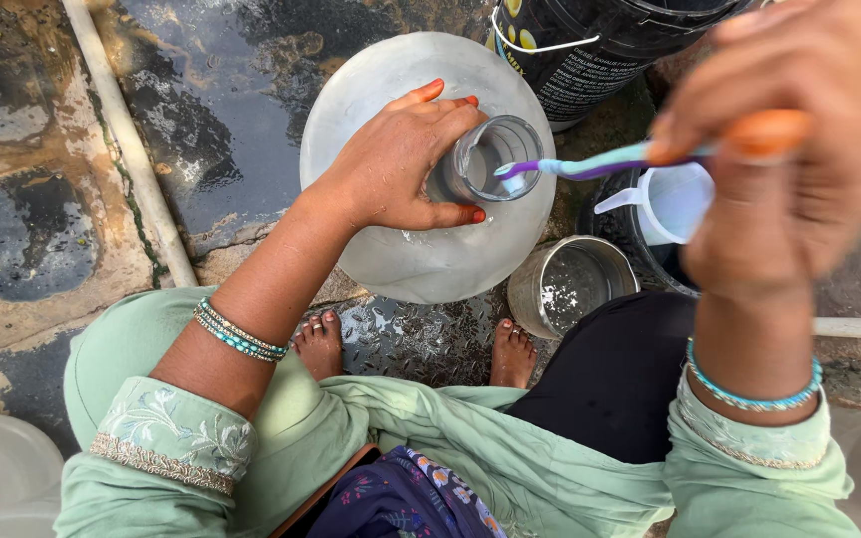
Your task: The person cleans a large transparent water dispenser. They first scrub the inside of the dispenser's opening with a toothbrush, then wipe the exterior surface with a yellow sponge.
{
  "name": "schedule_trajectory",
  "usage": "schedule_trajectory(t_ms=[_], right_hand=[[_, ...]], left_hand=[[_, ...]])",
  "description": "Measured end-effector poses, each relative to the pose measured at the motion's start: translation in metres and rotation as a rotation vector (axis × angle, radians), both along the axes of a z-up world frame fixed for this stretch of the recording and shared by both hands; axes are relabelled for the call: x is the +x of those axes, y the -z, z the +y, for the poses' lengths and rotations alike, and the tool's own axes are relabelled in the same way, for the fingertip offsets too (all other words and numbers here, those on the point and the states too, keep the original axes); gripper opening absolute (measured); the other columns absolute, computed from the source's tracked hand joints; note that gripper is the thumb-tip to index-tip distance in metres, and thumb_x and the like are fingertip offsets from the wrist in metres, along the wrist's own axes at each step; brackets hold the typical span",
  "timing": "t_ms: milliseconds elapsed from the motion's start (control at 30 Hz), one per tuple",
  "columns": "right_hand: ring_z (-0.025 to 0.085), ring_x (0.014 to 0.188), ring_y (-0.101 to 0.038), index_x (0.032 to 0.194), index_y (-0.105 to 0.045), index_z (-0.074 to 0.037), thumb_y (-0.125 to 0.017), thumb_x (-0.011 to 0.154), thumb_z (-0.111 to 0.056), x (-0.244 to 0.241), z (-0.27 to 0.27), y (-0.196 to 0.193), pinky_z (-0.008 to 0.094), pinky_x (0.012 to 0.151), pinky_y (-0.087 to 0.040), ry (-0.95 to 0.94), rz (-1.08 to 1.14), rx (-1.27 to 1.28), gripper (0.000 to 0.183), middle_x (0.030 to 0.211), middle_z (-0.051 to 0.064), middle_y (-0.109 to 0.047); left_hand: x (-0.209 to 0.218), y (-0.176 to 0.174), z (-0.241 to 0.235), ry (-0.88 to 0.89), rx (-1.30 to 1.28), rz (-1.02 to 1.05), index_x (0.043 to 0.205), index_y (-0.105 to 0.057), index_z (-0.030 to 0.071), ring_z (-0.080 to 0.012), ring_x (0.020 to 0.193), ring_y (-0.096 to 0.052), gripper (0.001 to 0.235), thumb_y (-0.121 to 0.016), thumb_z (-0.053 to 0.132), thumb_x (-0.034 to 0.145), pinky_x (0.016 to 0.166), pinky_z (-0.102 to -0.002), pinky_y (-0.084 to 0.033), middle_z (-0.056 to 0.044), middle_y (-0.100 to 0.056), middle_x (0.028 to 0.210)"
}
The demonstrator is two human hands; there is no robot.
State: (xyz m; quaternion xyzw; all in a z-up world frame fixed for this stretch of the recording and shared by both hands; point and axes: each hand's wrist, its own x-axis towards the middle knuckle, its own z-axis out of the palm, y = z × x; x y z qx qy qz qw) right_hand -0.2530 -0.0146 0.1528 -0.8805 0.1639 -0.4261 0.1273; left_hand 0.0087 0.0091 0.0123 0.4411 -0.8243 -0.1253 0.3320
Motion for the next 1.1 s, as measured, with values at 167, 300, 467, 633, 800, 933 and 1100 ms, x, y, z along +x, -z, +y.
schedule_trajectory(t_ms=[167,300,467,633,800,933,1100], right_hand=[[0.023,0.087,-0.055,0.084,-0.059,-0.008,-0.044,0.12,-0.037,0.036,-0.025,0.046,0.037,0.102,-0.043,-0.18,0.141,0.083,0.049,0.084,0.003,-0.063],[0.024,0.087,-0.057,0.084,-0.059,-0.008,-0.043,0.12,-0.035,0.04,-0.021,0.038,0.039,0.102,-0.042,-0.183,0.156,0.048,0.048,0.086,0.005,-0.063],[0.017,0.082,-0.063,0.088,-0.059,-0.007,-0.041,0.118,-0.043,0.009,0.01,-0.009,0.036,0.098,-0.046,-0.078,-0.006,0.033,0.05,0.085,0.006,-0.068],[0.022,0.08,-0.059,0.089,-0.061,-0.005,-0.042,0.121,-0.036,0.017,-0.006,0.018,0.036,0.083,-0.044,-0.089,0.114,0.006,0.049,0.087,0.006,-0.066],[0.025,0.08,-0.057,0.092,-0.062,-0.004,-0.045,0.122,-0.032,0.043,-0.022,0.04,0.037,0.079,-0.043,-0.143,0.226,0.035,0.045,0.086,0.008,-0.06],[0.021,0.078,-0.058,0.096,-0.053,-0.001,-0.041,0.117,-0.039,0.018,-0.007,0.013,0.033,0.069,-0.047,-0.173,0.03,0.048,0.046,0.09,0.011,-0.06],[0.021,0.083,-0.062,0.105,-0.045,0.001,-0.042,0.117,-0.041,0.0,-0.008,0.011,0.029,0.075,-0.052,-0.201,0.003,0.094,0.044,0.1,0.013,-0.057]], left_hand=[[0.0,0.0,0.001,0.008,0.013,0.005,0.129,-0.06,0.0,-0.0387,0.124,-0.061,0.085,-0.086,0.053,0.068,0.123,-0.053,-0.03,-0.022,-0.066,0.129],[0.004,0.003,-0.001,0.015,-0.047,0.041,0.134,-0.056,-0.008,-0.0393,0.128,-0.06,0.095,-0.086,0.056,0.071,0.123,-0.051,-0.03,-0.028,-0.064,0.132],[0.008,0.004,-0.003,-0.008,0.03,0.024,0.129,-0.062,-0.006,-0.0406,0.129,-0.06,0.09,-0.083,0.06,0.071,0.125,-0.052,-0.029,-0.028,-0.067,0.129],[0.008,0.003,-0.003,0.006,0.016,0.031,0.131,-0.061,-0.008,-0.0424,0.13,-0.059,0.096,-0.081,0.066,0.074,0.124,-0.052,-0.028,-0.03,-0.063,0.134],[0.005,0.002,-0.002,0.018,0.04,0.01,0.13,-0.061,-0.006,-0.0418,0.131,-0.058,0.095,-0.08,0.069,0.074,0.125,-0.052,-0.028,-0.03,-0.062,0.136],[0.003,0.0,-0.001,0.038,-0.001,0.019,0.131,-0.061,-0.004,-0.0423,0.127,-0.059,0.092,-0.078,0.069,0.077,0.124,-0.052,-0.028,-0.027,-0.065,0.132],[0.005,-0.005,-0.003,0.008,0.14,-0.026,0.118,-0.064,0.002,-0.0371,0.118,-0.065,0.081,-0.074,0.07,0.075,0.129,-0.052,-0.027,-0.018,-0.072,0.116]])
